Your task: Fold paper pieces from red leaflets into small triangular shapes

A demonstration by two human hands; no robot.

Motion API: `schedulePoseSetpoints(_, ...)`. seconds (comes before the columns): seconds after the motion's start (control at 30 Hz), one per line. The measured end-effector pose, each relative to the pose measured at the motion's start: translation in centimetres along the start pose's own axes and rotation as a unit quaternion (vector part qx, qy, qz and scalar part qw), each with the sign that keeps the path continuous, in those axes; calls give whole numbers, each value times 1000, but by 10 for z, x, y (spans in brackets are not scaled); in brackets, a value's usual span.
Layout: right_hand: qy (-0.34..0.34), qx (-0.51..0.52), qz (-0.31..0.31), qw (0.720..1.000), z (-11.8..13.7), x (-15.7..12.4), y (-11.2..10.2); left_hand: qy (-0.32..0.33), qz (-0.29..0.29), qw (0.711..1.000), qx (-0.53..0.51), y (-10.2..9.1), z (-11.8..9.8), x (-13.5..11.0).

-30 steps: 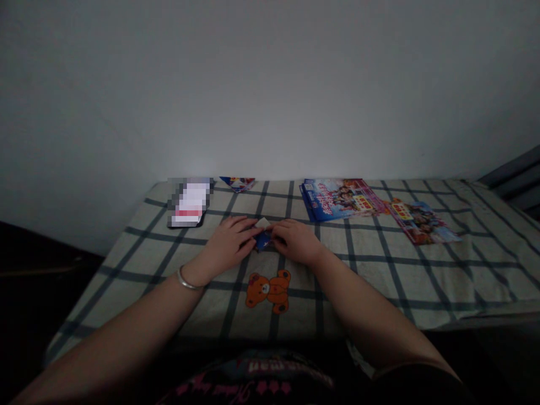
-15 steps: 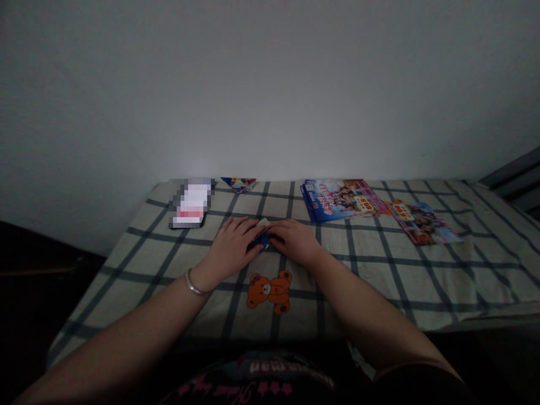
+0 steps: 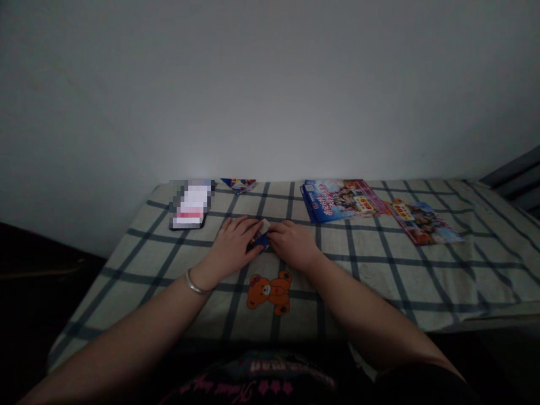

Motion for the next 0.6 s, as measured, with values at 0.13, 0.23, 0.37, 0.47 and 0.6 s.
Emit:
schedulePoseSetpoints(0.13,15,-3,-17,1000,-1,3,3,3,-3,1000,1,1,2,1)
schedulePoseSetpoints(0.23,20,5,-28,999,-2,4,8,0,-7,1000,8,3,3,2)
schedulePoseSetpoints(0.37,37,11,-29,999,-4,6,13,1,-10,1000,9,7,6,2)
schedulePoseSetpoints(0.47,46,16,-24,999,-6,6,15,-2,-7,1000,8,9,7,3)
schedulePoseSetpoints(0.6,60,12,-17,998,-7,7,16,-3,1,1000,10,9,7,3)
Point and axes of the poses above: each hand's wrist, its own x-axis towards the middle knuckle, its own y-axis out of the palm, z = x × y, the point moved 1 cm from there along x, towards the middle knuckle, and after that the axes turned 9 degrees about -y, right-handed, at the moved point
